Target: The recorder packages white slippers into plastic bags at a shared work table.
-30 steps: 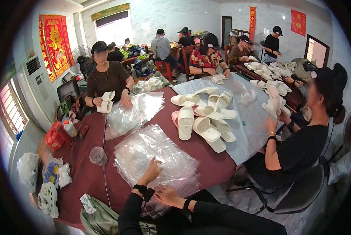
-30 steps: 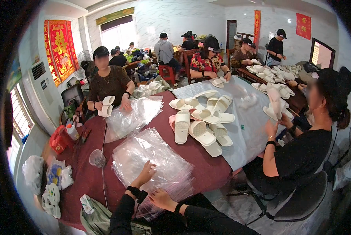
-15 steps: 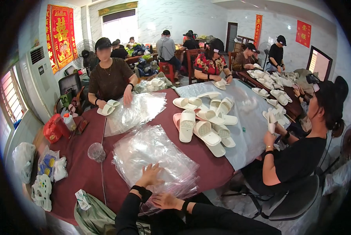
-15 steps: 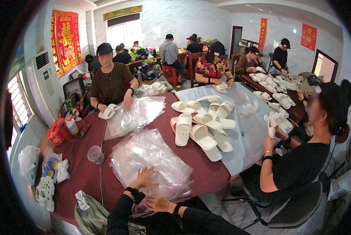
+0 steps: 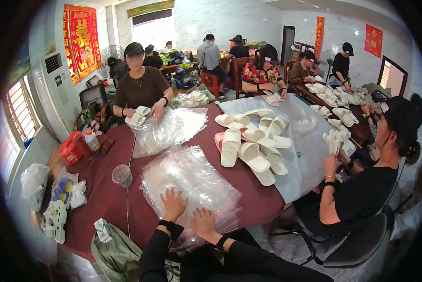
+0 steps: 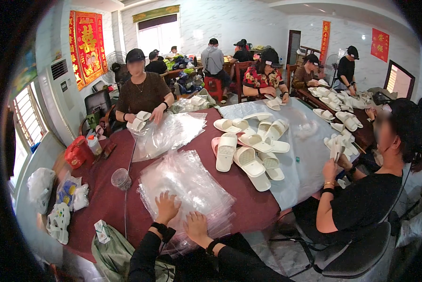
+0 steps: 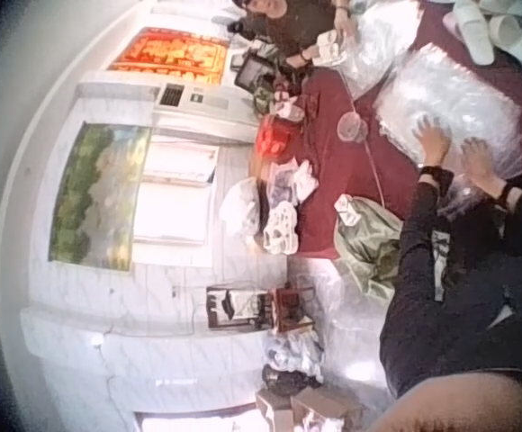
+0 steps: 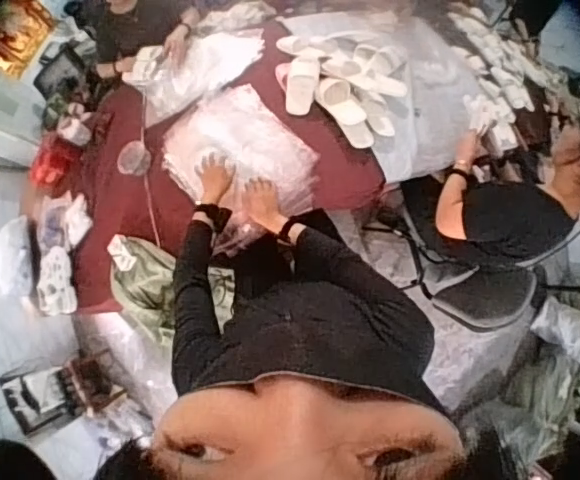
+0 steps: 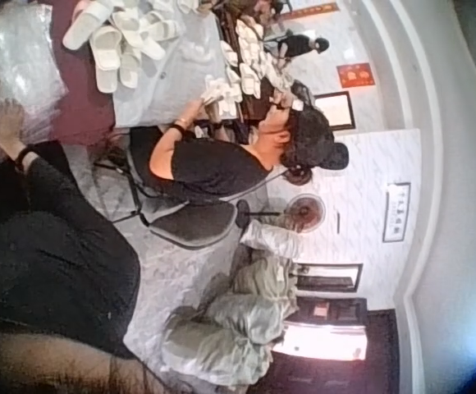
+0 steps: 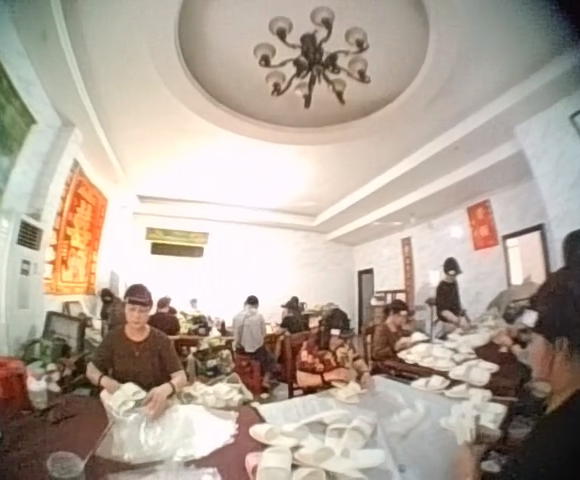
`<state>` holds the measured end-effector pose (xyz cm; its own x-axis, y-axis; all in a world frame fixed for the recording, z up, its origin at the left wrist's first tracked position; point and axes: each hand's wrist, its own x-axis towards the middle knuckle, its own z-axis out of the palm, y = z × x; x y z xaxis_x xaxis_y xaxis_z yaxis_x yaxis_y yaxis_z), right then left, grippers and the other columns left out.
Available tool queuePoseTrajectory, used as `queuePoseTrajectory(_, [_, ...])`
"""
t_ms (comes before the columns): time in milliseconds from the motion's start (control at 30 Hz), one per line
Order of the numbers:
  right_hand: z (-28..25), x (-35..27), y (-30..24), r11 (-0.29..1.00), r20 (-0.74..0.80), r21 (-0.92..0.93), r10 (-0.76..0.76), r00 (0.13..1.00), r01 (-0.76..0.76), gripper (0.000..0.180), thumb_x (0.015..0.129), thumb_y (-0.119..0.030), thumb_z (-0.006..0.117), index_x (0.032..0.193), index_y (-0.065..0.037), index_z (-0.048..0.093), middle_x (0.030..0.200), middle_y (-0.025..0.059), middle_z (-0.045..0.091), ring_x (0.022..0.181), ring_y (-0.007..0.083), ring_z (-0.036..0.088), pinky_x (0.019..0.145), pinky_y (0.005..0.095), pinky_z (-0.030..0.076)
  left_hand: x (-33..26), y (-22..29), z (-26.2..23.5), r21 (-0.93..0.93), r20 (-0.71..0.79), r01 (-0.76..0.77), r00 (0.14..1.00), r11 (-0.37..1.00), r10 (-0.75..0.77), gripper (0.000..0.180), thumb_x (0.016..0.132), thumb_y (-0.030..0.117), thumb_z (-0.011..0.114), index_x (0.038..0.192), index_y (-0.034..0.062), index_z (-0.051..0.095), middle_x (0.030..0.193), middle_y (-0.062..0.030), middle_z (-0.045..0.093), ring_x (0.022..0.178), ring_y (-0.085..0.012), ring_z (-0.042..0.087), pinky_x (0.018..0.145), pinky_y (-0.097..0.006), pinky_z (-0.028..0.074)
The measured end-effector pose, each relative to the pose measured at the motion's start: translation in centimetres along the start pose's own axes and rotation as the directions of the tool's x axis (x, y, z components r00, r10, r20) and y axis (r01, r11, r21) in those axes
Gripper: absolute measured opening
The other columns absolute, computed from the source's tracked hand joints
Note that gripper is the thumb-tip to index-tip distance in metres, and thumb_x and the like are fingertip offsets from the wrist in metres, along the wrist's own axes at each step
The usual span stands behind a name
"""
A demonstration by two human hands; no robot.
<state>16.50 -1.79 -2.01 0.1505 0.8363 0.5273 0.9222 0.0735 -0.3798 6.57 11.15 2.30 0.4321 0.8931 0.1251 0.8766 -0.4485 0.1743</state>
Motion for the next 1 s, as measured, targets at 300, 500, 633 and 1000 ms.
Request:
queuePoseTrajectory(300, [-2.5,3.8,-0.9,0.918,0.270,0.214,0.273,0.923,-0.334,0.068,0.084,-0.036,0.056,0.139,-0.008,0.027,0.124,0.0229,0.049,0.101,0.0417,0.055,0.085,0.0493,0.044,-3.2,-4.1,-0.6,-0.280,0.030,0.447,0.889,0.850,-0.457,0.084,0.073,0.047,0.067,0.143,0.0247,0.027,0.148,-0.0255,0.011,0.136,-0.0467,0.010,0.106,-0.062,0.010])
queuePoseTrajectory(500, [-5.1,9.1,3.3,0.901,0.349,0.169,0.323,0.880,-0.398,0.091,0.083,-0.038,0.058,0.146,-0.014,-0.004,0.133,0.0265,0.039,0.098,0.0445,0.056,0.077,0.0498,0.049,-4.1,-2.8,-0.1,-0.278,0.100,0.481,0.875,0.831,-0.473,0.089,0.067,0.050,0.071,0.142,0.0254,0.029,0.146,-0.0327,0.007,0.135,-0.0497,0.007,0.106,-0.061,0.009])
queuePoseTrajectory(633, [-5.1,10.1,5.1,0.942,0.424,-0.095,0.331,0.843,-0.322,0.074,0.083,-0.040,0.057,0.144,-0.016,0.024,0.138,0.0242,0.036,0.112,0.0400,0.051,0.088,0.0502,0.043,-4.3,-2.9,0.6,-0.297,0.096,0.525,0.848,0.798,-0.522,0.091,0.067,0.050,0.072,0.142,0.0240,0.029,0.145,-0.0344,0.006,0.134,-0.0519,0.006,0.106,-0.061,0.009])
queuePoseTrajectory(1000, [-1.8,11.2,9.4,0.870,0.296,-0.347,0.456,0.839,-0.350,0.073,0.080,-0.056,0.054,0.136,-0.011,0.040,0.138,0.0299,0.032,0.128,0.0459,0.031,0.099,0.0596,0.028,-3.8,-2.2,1.3,-0.527,-0.049,0.511,0.779,0.679,-0.625,0.076,0.074,0.036,0.068,0.138,0.0171,0.033,0.140,-0.0380,0.013,0.123,-0.0529,0.030,0.099,-0.055,0.031])
